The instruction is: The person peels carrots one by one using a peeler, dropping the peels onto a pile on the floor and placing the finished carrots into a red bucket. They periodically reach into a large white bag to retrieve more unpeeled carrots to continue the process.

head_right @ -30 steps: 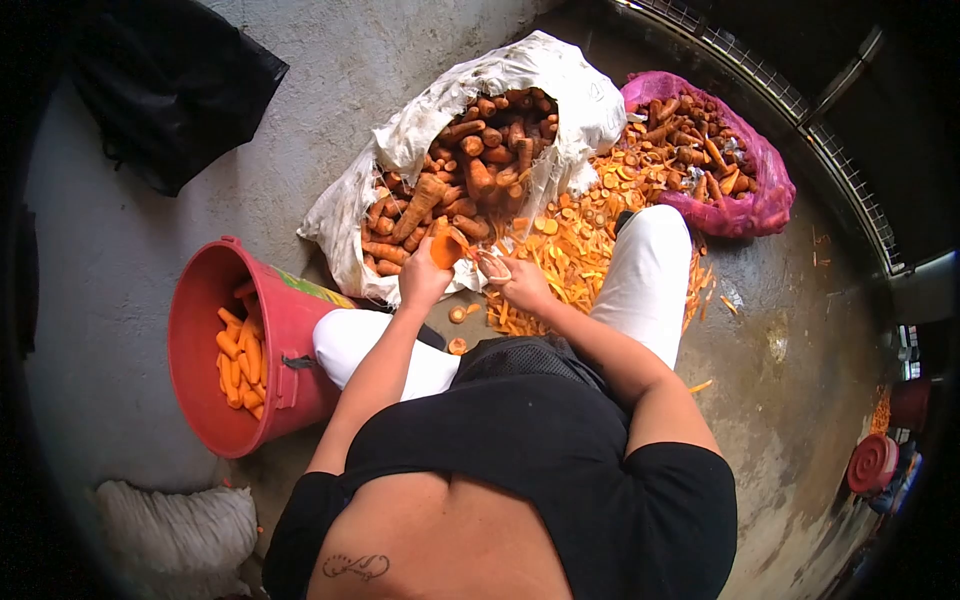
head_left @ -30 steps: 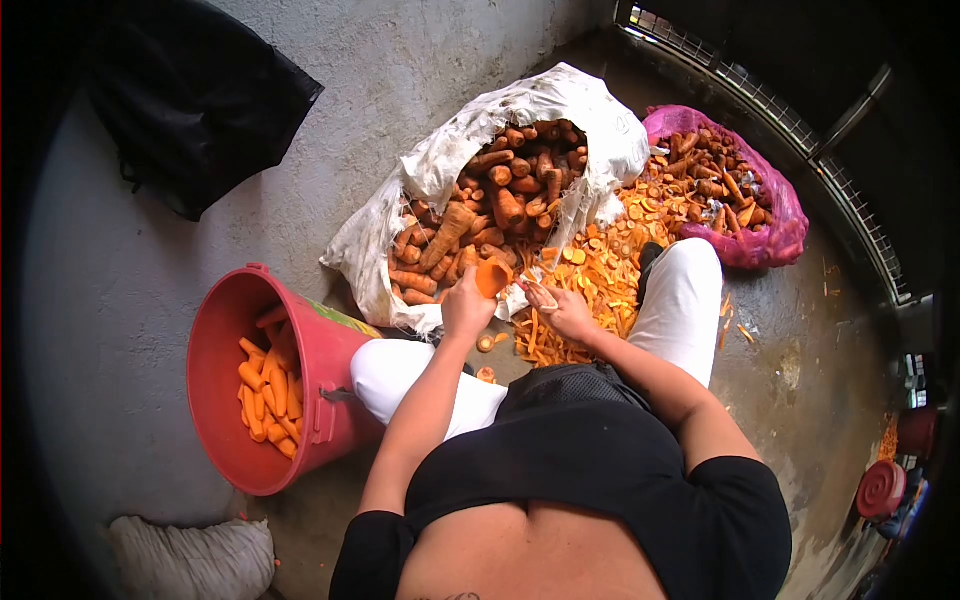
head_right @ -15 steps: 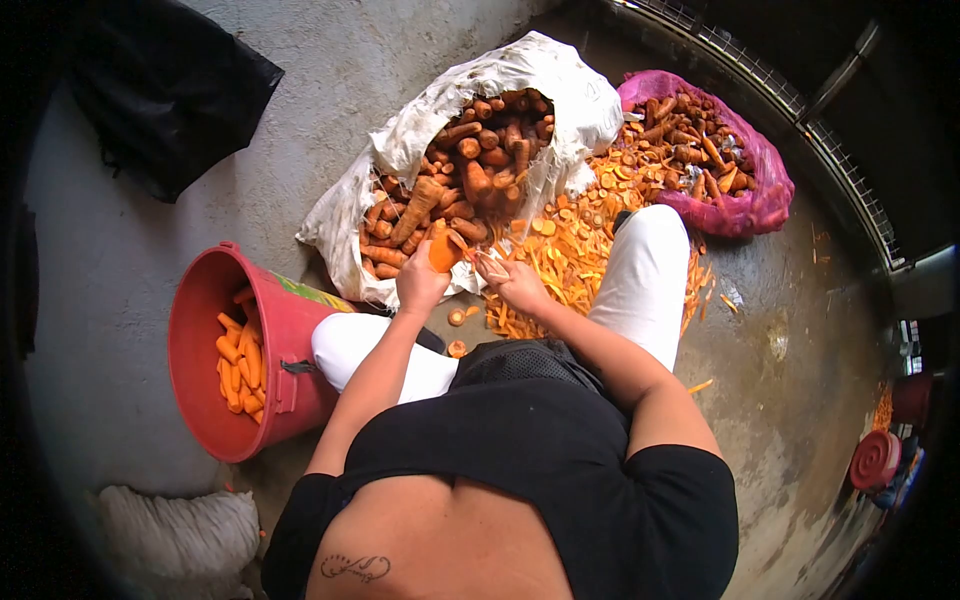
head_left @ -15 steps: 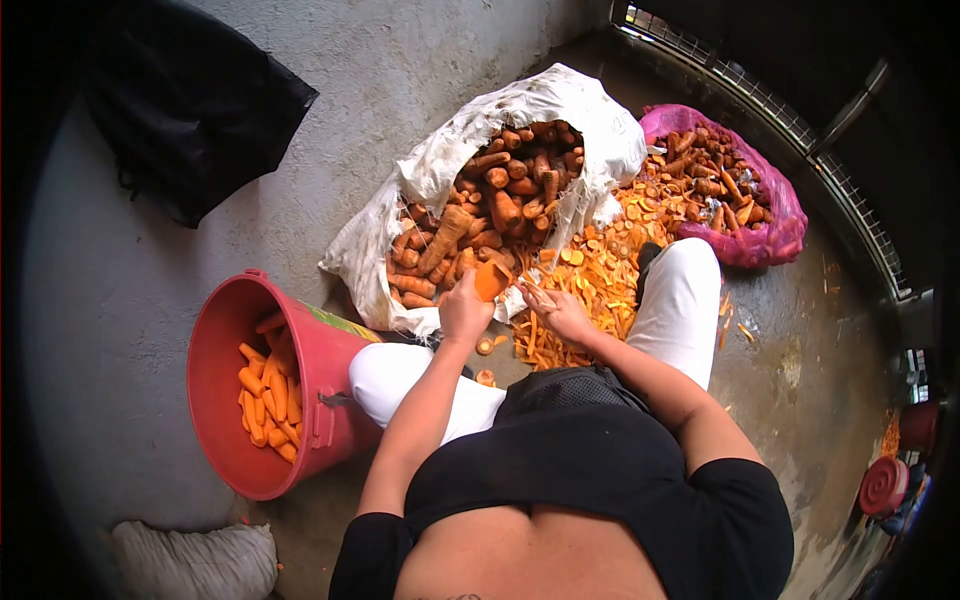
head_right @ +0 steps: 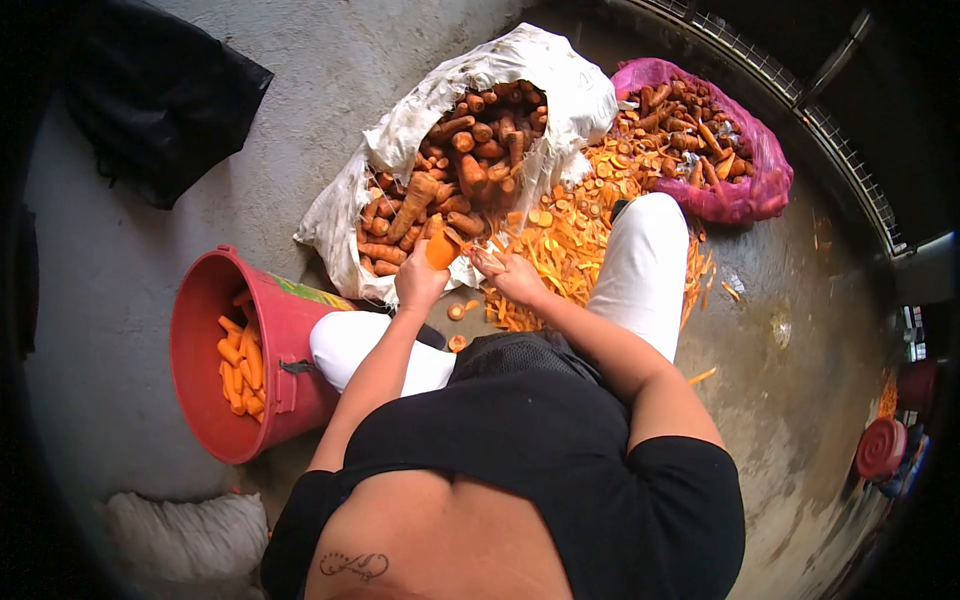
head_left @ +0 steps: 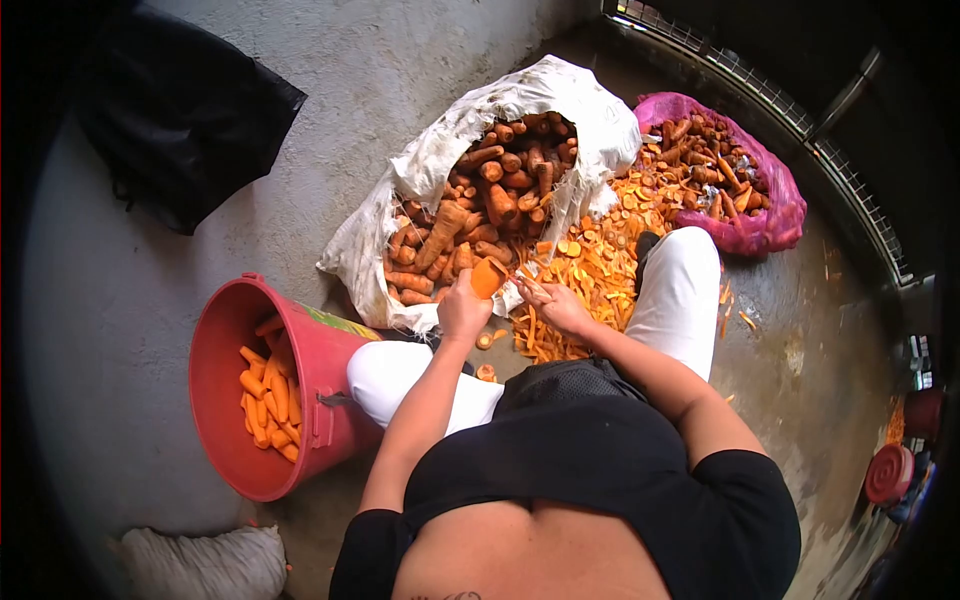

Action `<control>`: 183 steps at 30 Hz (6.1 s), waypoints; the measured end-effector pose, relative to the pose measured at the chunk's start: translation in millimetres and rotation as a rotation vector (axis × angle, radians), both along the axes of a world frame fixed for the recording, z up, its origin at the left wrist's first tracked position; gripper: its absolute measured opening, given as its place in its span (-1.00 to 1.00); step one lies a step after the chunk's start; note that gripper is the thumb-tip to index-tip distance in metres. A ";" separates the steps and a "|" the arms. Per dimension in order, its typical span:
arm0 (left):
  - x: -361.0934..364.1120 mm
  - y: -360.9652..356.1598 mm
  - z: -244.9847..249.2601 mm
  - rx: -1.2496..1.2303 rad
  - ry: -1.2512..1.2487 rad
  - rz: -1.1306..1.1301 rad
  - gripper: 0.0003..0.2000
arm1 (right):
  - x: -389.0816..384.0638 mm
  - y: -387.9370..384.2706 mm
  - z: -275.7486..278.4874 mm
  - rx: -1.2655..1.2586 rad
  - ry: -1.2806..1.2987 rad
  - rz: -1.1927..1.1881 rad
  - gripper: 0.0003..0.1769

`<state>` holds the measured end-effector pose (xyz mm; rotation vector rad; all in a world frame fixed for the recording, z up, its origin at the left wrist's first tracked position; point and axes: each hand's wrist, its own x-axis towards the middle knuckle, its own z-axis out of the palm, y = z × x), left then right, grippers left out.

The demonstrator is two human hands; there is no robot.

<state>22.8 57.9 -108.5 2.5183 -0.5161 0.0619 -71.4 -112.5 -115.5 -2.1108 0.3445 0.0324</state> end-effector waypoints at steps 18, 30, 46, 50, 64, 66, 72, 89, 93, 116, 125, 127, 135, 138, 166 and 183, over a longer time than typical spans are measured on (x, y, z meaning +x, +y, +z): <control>-9.2 -3.4 3.7 -0.044 0.212 0.067 -0.67 | 1.9 -0.8 -1.7 0.021 0.070 0.005 -0.38; -7.2 1.7 2.4 -0.119 0.294 -0.004 -0.65 | 2.1 -2.4 -4.2 0.024 0.072 0.026 -0.36; -4.2 8.6 -6.6 -0.285 0.451 -0.126 -0.59 | 0.2 -8.4 -0.7 0.058 0.170 0.045 -0.56; -1.5 12.4 -8.3 -0.344 0.430 -0.151 -0.58 | 0.7 -7.7 -5.9 0.025 0.131 0.033 -0.63; -0.3 17.3 -5.7 -0.377 0.536 -0.255 -0.54 | -7.1 -13.4 -5.8 -0.044 0.092 0.113 -0.44; -0.2 16.1 -0.1 -0.379 0.568 -0.259 -0.55 | -6.0 -14.6 -6.5 -0.041 0.094 0.118 -0.46; 9.9 23.7 -9.3 -0.472 0.884 -0.248 -0.60 | -4.6 -15.6 -0.4 -0.044 0.128 0.124 -0.48; 6.3 27.1 21.6 -0.745 1.216 -0.280 -0.67 | 5.7 -26.2 11.7 -0.073 0.133 0.211 -0.56; -13.7 20.2 32.3 -0.696 1.442 -0.484 -0.55 | -1.9 -43.4 -28.2 -0.275 0.231 0.211 -0.41; 18.4 13.8 14.0 -0.033 -0.248 -0.166 -0.41 | 6.2 -24.0 3.3 0.508 0.098 -0.263 -0.47; 17.7 11.1 14.5 -0.202 -0.317 -0.131 -0.65 | 2.3 3.3 25.4 -0.063 -0.331 0.059 -0.77; 17.0 10.0 8.3 -0.172 -0.270 -0.139 -0.65 | 3.6 2.2 25.2 -0.093 -0.298 0.092 -0.77; 16.7 7.3 0.8 -0.191 -0.326 -0.144 -0.65 | 6.4 6.3 27.9 -0.063 -0.270 0.107 -0.74; 16.5 6.9 1.8 -0.218 -0.354 -0.144 -0.68 | 7.2 5.0 29.4 -0.091 -0.263 0.104 -0.73; 0.0 3.7 5.0 -0.423 0.044 -0.198 -0.64 | 19.2 -40.4 -33.0 -0.363 0.305 0.128 -0.55; 24.6 11.8 1.7 -0.207 0.250 0.027 -0.39 | 12.8 -73.6 -86.2 0.272 0.323 -0.361 -0.38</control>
